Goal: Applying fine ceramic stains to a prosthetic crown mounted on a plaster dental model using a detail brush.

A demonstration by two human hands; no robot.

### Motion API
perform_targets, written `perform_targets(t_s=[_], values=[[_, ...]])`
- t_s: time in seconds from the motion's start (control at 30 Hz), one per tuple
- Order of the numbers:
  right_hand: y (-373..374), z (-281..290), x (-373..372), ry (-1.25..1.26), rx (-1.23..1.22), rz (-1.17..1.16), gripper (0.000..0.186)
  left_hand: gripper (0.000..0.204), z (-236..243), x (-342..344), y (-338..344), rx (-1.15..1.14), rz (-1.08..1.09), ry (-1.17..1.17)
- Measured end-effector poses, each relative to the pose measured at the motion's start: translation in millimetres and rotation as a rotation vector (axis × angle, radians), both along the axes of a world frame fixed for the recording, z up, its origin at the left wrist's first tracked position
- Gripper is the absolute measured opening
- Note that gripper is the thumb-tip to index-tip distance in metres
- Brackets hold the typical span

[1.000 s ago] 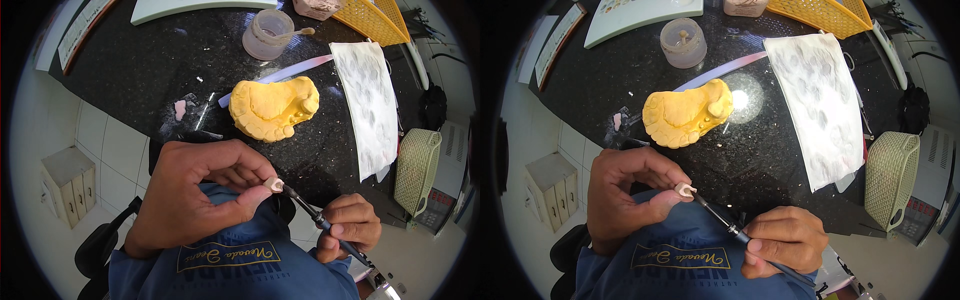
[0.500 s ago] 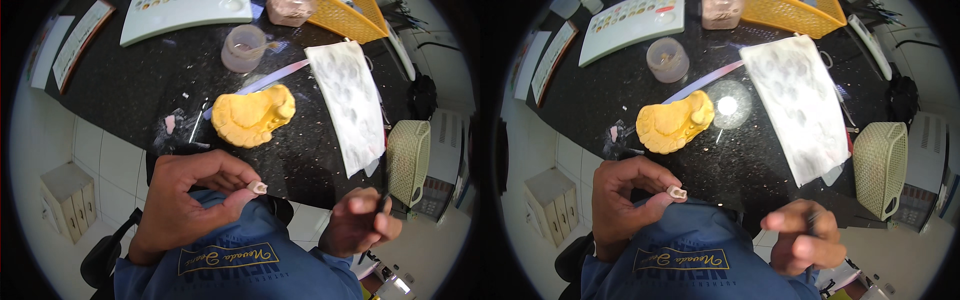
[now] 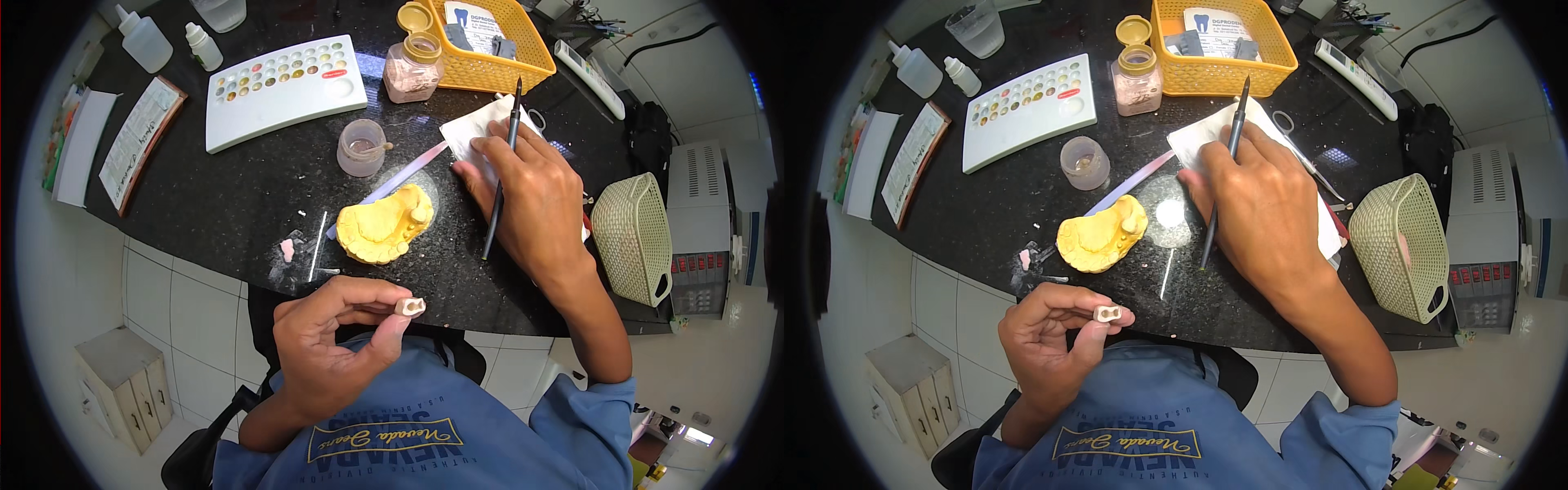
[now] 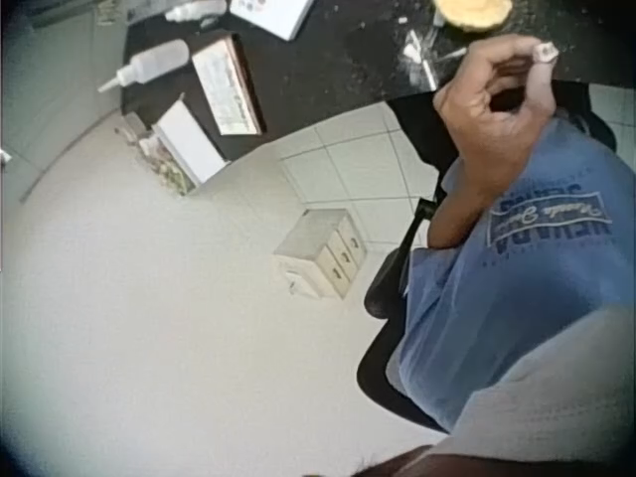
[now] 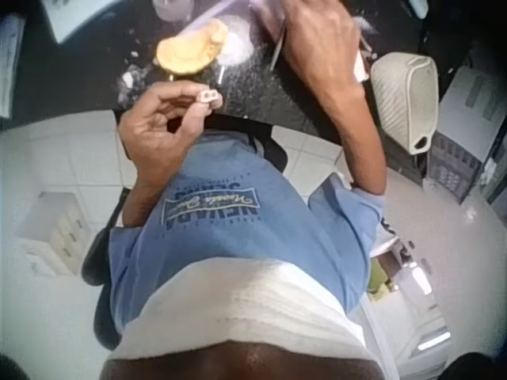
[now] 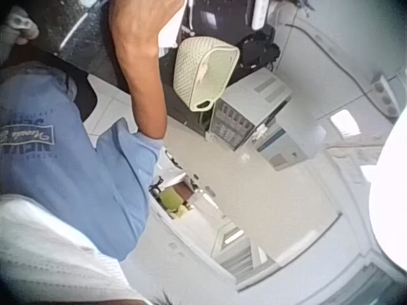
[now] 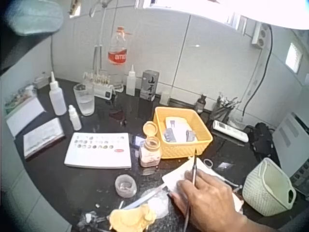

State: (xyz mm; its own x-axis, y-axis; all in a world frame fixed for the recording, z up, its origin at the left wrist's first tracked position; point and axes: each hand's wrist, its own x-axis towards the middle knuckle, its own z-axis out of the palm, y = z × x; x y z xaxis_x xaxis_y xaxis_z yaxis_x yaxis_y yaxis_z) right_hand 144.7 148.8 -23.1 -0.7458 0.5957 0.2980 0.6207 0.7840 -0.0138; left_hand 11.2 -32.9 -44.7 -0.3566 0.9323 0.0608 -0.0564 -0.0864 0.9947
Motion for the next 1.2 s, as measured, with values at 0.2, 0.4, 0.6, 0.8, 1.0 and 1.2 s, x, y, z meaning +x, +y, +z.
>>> perform_targets(t_s=[0.2, 0.4, 0.6, 0.8, 1.0, 1.2], values=[[4.7, 9.8, 9.5, 0.289, -0.087, 0.045, 0.013, 0.013, 6.3, 4.2, 8.8, 0.016, 0.051, -0.133], [-4.2, 42.1, 57.8, 0.44, -0.206, -0.047, 0.02, 0.016, 14.4, 13.2, 9.0, -0.019, 0.06, -0.16], [-52.3, 29.4, 93.9, 0.171, -0.201, -0.047, 0.031, 0.02, 2.4, 16.4, 14.7, 0.005, -0.104, -0.272], [-56.1, 5.7, 76.8, 0.185, -0.134, -0.066, 0.038, 0.019, 5.7, 23.3, 17.9, -0.013, -0.1, -0.263], [-48.2, -3.0, 70.3, 0.155, -0.004, -0.028, 0.02, 0.018, 5.1, 28.2, 18.4, 0.017, -0.092, -0.264], [-51.9, 16.7, 64.6, 0.454, -0.298, -0.058, 0.015, 0.017, 7.2, 29.2, 15.7, -0.031, -0.103, -0.323]])
